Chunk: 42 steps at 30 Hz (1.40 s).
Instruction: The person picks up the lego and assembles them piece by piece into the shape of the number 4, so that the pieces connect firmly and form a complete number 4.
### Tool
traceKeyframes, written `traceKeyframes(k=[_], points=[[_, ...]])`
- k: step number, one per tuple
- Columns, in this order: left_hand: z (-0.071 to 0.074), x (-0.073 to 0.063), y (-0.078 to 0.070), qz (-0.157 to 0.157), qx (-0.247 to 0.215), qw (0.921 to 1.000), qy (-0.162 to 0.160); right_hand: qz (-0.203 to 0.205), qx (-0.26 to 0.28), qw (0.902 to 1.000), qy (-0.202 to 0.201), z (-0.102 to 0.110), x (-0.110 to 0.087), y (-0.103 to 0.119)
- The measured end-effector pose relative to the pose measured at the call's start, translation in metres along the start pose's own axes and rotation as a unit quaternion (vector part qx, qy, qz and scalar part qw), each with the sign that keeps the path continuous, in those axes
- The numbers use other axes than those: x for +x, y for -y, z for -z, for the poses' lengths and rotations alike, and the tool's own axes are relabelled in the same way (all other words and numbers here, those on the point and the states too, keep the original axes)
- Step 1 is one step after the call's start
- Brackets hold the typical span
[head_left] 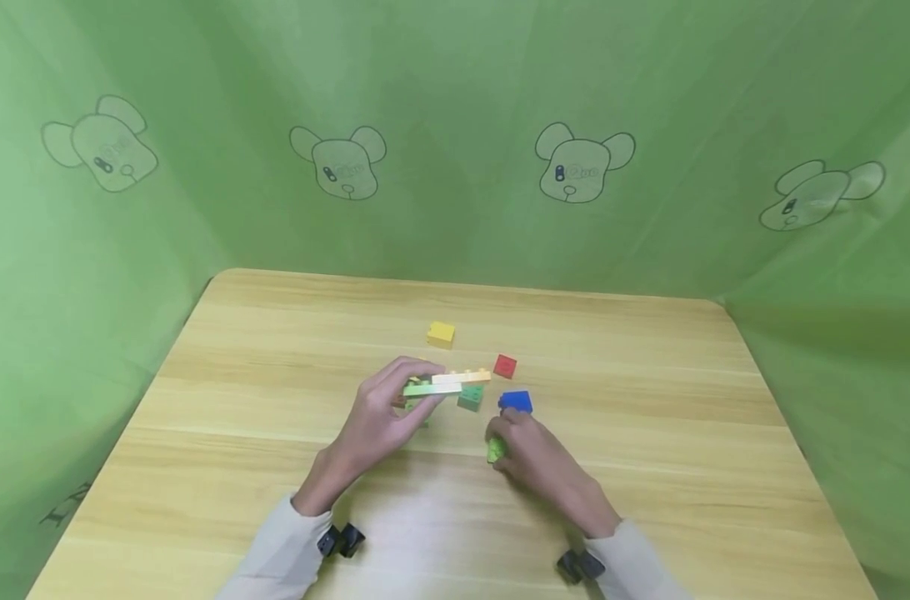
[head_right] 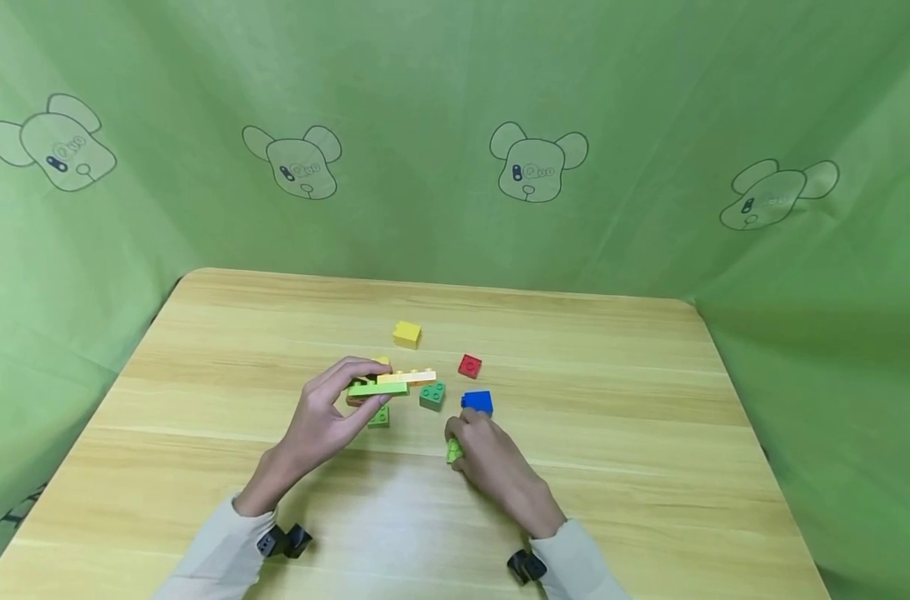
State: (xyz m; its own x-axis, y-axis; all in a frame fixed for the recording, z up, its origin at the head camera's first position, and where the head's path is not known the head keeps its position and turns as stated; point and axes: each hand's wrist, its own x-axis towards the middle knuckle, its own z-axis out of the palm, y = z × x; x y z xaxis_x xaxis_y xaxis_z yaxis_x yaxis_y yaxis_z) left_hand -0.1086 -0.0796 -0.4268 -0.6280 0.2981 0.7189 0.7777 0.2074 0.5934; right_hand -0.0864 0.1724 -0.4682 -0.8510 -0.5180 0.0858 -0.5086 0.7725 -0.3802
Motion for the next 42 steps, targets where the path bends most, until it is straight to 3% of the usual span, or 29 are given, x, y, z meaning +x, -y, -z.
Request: traceKeyframes(k=[4, 10, 17, 20, 28, 32, 42], points=[[0.000, 0.000, 0.000, 0.002, -0.001, 1.0000, 0.001, -0.023, 0.017, 0.9995, 0.009, 0.001, 0.001, -0.001], [-0.001, -0.001, 0.001, 0.001, -0.003, 1.0000, 0.003, -0.024, 0.044, 0.9988, -0.001, 0.005, 0.001, 0.000], [-0.002, -0.001, 0.002, -0.002, 0.000, 1.0000, 0.000, -0.020, 0.083, 0.9942, -0.066, 0.010, 0.003, 0.003], [-0.004, -0.001, 0.002, -0.001, -0.002, 1.0000, 0.003, 0.000, 0.100, 0.9881, -0.116, 0.015, 0.005, 0.005], [-0.008, 0.000, 0.002, -0.004, -0.006, 0.9999, 0.010, 0.067, 0.147, 0.9596, -0.230, 0.033, 0.009, 0.012], [-0.010, -0.001, 0.002, -0.010, 0.004, 0.9998, 0.016, 0.072, 0.156, 0.9513, -0.256, 0.041, 0.010, 0.017], [-0.012, -0.004, 0.000, -0.009, 0.002, 0.9998, 0.019, 0.058, 0.173, 0.9420, -0.282, 0.046, 0.010, 0.020]])
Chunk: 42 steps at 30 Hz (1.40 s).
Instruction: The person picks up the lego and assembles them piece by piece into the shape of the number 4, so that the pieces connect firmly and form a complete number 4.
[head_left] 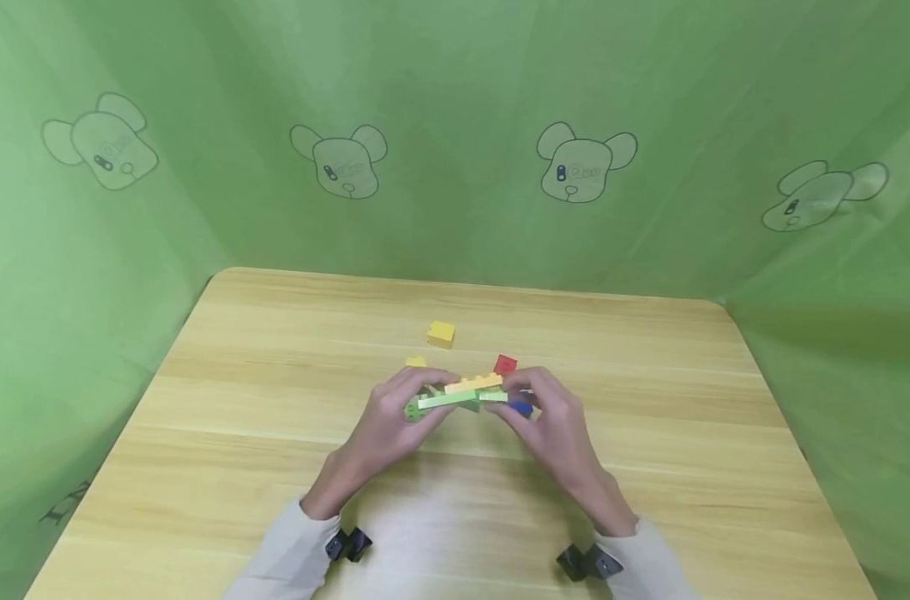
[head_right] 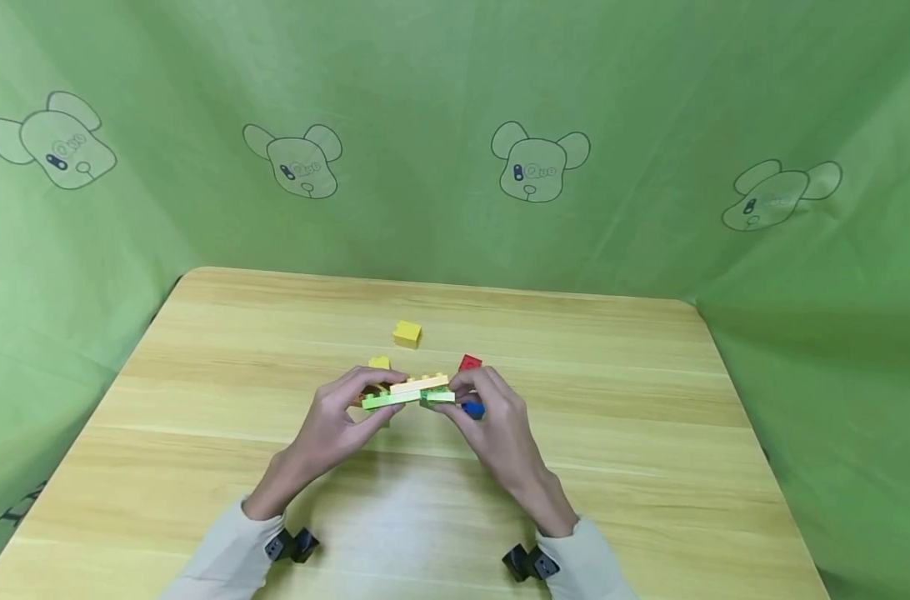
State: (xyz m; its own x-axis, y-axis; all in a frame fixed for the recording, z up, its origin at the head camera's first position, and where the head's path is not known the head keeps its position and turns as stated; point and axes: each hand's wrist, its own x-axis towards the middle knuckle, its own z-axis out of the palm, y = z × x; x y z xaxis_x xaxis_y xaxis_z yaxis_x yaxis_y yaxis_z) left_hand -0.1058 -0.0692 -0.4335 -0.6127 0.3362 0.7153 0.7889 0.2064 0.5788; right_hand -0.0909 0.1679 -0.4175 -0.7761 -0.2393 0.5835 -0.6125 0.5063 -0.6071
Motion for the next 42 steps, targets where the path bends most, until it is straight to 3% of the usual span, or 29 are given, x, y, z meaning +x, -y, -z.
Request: traceKeyframes(k=[5, 19, 31, 42], points=[[0.0022, -0.0008, -0.0044, -0.002, 0.002, 1.0000, 0.004, 0.003, 0.014, 0.9999, -0.005, 0.0002, 0.0007, -0.0003], [0.0073, -0.0011, -0.0028, 0.004, -0.012, 0.9999, -0.001, 0.069, 0.008, 0.9971, -0.030, 0.0012, 0.0028, 0.0055], [0.0050, -0.0008, -0.0019, -0.003, -0.018, 0.9998, 0.007, 0.067, 0.045, 0.9962, -0.032, 0.0036, 0.0015, 0.0081], [0.0074, 0.0032, -0.0068, -0.011, -0.038, 0.9990, 0.020, 0.074, 0.022, 0.9969, -0.019, 0.0077, 0.0012, 0.0073]])
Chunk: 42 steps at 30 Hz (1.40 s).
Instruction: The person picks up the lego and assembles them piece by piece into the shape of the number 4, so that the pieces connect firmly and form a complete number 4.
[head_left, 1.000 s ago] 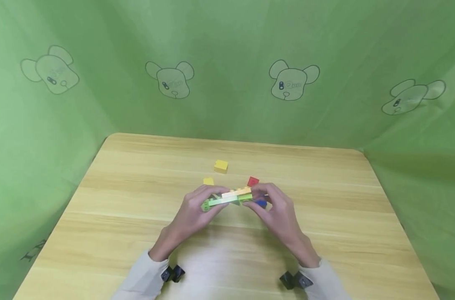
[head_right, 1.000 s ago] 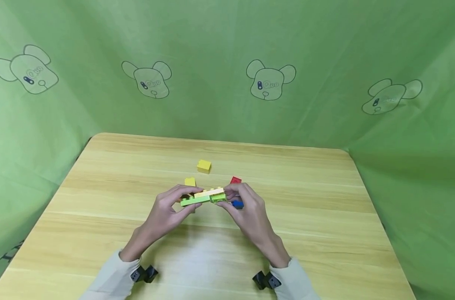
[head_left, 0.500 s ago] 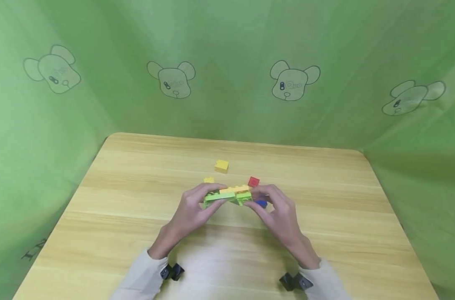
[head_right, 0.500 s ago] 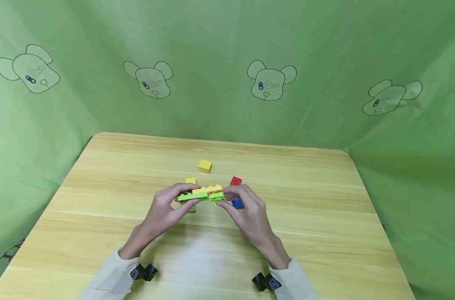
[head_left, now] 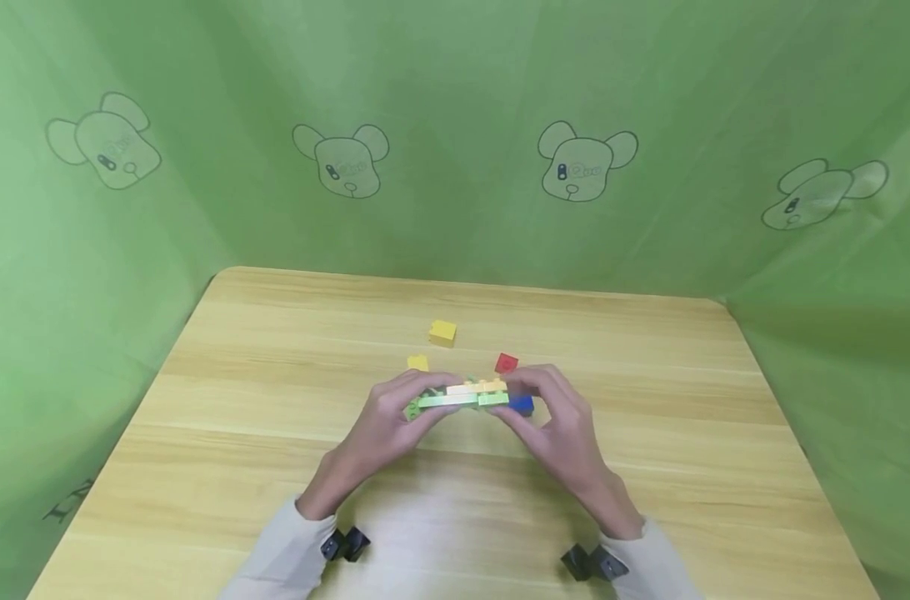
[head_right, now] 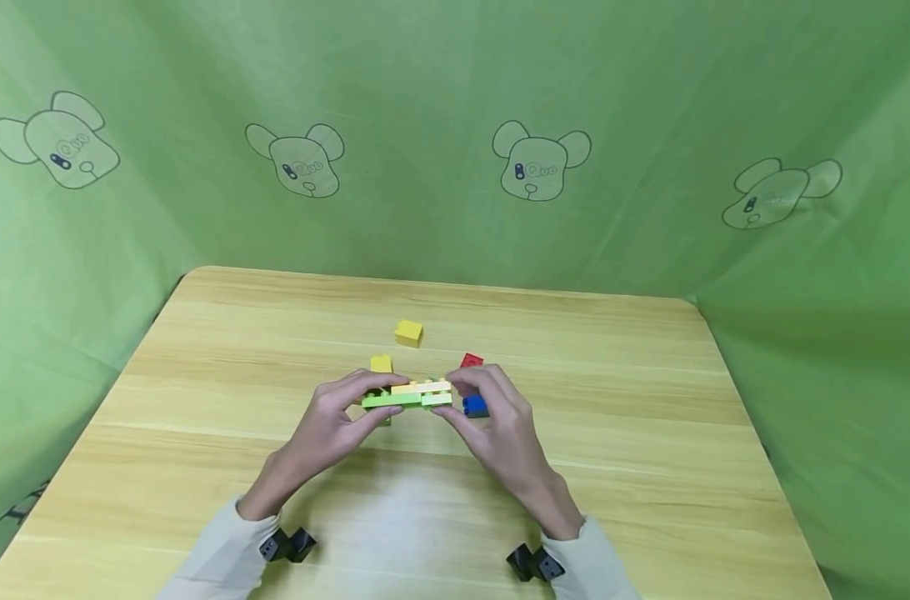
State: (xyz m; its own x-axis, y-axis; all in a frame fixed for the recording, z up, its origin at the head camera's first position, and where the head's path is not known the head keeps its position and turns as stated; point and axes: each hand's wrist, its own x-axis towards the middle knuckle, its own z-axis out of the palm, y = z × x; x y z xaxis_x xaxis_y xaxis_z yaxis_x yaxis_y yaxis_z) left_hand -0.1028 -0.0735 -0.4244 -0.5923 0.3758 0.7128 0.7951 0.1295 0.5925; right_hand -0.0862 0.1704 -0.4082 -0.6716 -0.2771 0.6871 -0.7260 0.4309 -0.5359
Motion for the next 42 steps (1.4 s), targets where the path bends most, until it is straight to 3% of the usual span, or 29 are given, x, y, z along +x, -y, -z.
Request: traceKeyframes(k=[8, 13, 17, 24, 42], points=[[-0.002, 0.004, -0.001, -0.001, -0.024, 0.9994, 0.025, 0.022, 0.009, 0.9984, 0.051, 0.002, 0.001, 0.002], [-0.006, 0.008, -0.002, -0.036, 0.004, 0.9992, 0.018, 0.052, 0.020, 0.9968, 0.058, 0.002, 0.003, 0.006], [-0.007, 0.010, -0.004, -0.046, 0.030, 0.9984, 0.010, 0.066, 0.015, 0.9958, 0.061, 0.001, 0.004, 0.010], [-0.005, 0.010, -0.006, -0.045, 0.035, 0.9981, 0.023, 0.061, 0.007, 0.9956, 0.071, 0.004, 0.003, 0.013], [-0.007, 0.013, -0.006, -0.077, 0.048, 0.9951, 0.039, 0.050, -0.011, 0.9960, 0.074, 0.007, 0.001, 0.016]])
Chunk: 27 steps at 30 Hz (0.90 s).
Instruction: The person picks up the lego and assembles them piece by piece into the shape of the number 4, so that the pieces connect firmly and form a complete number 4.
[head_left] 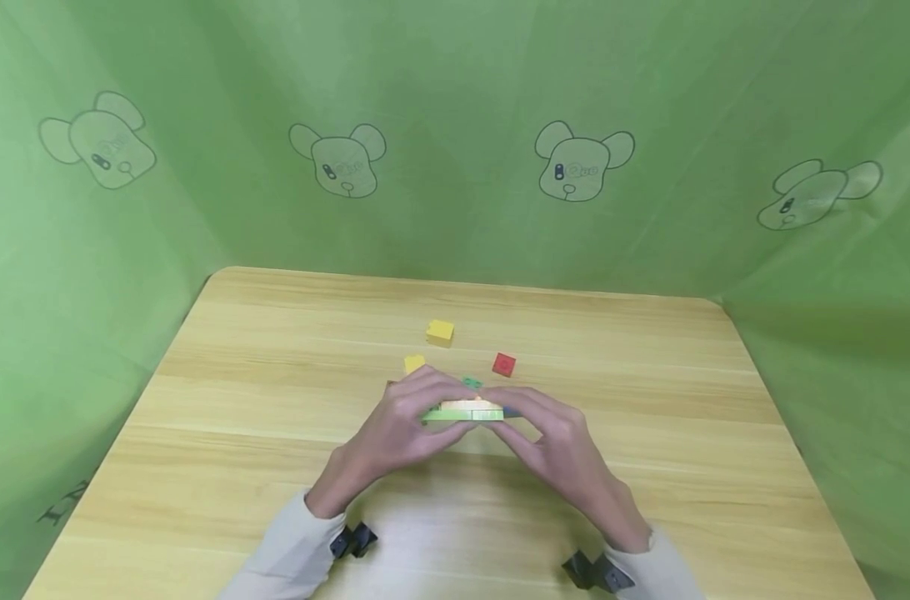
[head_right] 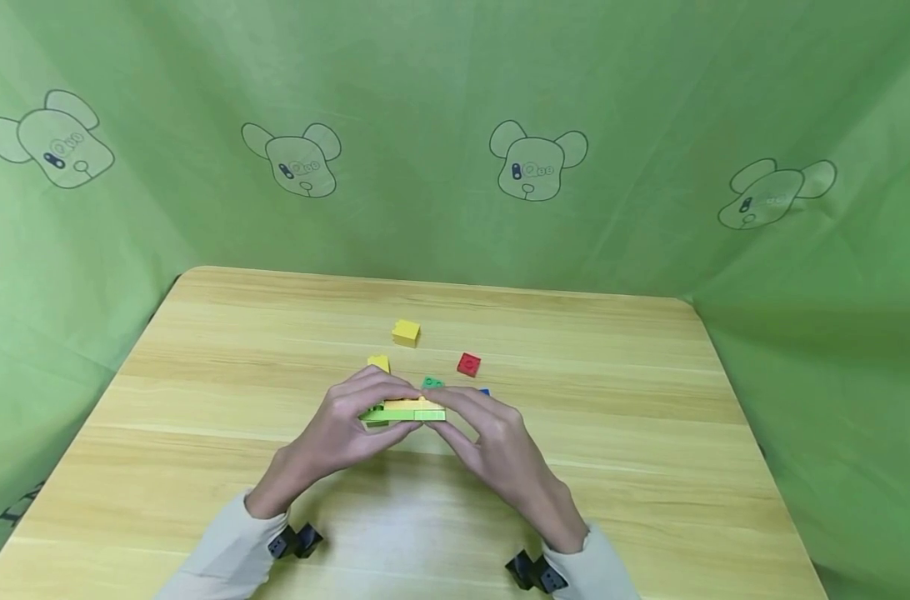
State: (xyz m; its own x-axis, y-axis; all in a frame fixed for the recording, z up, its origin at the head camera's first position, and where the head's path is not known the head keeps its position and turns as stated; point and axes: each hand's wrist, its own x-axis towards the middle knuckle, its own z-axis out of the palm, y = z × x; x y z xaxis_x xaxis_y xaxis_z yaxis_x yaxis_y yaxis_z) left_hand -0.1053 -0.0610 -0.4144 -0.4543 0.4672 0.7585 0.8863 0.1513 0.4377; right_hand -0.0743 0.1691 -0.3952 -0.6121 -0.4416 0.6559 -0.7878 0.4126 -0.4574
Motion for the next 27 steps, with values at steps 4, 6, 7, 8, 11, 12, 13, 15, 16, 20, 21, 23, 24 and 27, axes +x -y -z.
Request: traceKeyframes(k=[4, 6, 7, 8, 11, 12, 13, 15, 16, 20, 21, 23, 24, 27], points=[[-0.0011, -0.0008, 0.0002, 0.005, -0.001, 1.0000, 0.000, 0.001, 0.001, 1.0000, -0.004, -0.0001, -0.0001, -0.0002], [-0.0013, -0.0009, 0.0003, 0.006, 0.001, 1.0000, 0.001, 0.001, 0.006, 1.0000, -0.004, -0.0003, -0.0003, -0.0003], [-0.0012, -0.0010, 0.0003, 0.007, 0.002, 1.0000, 0.001, 0.002, 0.008, 1.0000, -0.003, -0.0005, -0.0005, -0.0005], [-0.0011, -0.0009, 0.0002, 0.008, 0.003, 1.0000, 0.001, 0.003, 0.009, 1.0000, -0.002, -0.0006, -0.0005, -0.0005], [-0.0010, -0.0008, 0.0004, 0.009, 0.008, 0.9999, -0.002, 0.008, 0.012, 0.9999, 0.000, -0.0008, -0.0009, -0.0011], [-0.0009, -0.0009, 0.0004, 0.010, 0.009, 0.9999, -0.004, 0.008, 0.013, 0.9999, 0.002, -0.0007, -0.0009, -0.0011], [-0.0009, -0.0009, 0.0005, 0.010, 0.010, 0.9999, -0.006, 0.008, 0.014, 0.9999, 0.003, -0.0005, -0.0010, -0.0011], [-0.0010, -0.0009, 0.0007, 0.009, 0.010, 0.9999, -0.008, 0.005, 0.017, 0.9998, 0.005, -0.0001, -0.0012, -0.0012], [-0.0012, -0.0010, 0.0008, 0.008, 0.009, 0.9999, -0.008, 0.004, 0.019, 0.9998, 0.005, 0.0001, -0.0014, -0.0012], [-0.0019, -0.0015, 0.0011, 0.004, 0.007, 0.9999, -0.009, -0.001, 0.027, 0.9996, -0.001, 0.0009, -0.0021, -0.0013], [-0.0021, -0.0020, 0.0013, 0.004, 0.005, 0.9999, -0.009, -0.001, 0.028, 0.9996, -0.004, 0.0008, -0.0024, -0.0016], [-0.0021, -0.0023, 0.0016, 0.005, -0.001, 0.9999, -0.013, -0.003, 0.030, 0.9995, -0.009, 0.0010, -0.0025, -0.0018], [-0.0021, -0.0025, 0.0016, 0.006, -0.006, 0.9998, -0.016, -0.006, 0.029, 0.9995, -0.011, 0.0010, -0.0028, -0.0020], [-0.0016, -0.0031, 0.0019, 0.010, -0.018, 0.9993, -0.030, -0.013, 0.021, 0.9995, -0.018, 0.0009, -0.0040, -0.0026]])
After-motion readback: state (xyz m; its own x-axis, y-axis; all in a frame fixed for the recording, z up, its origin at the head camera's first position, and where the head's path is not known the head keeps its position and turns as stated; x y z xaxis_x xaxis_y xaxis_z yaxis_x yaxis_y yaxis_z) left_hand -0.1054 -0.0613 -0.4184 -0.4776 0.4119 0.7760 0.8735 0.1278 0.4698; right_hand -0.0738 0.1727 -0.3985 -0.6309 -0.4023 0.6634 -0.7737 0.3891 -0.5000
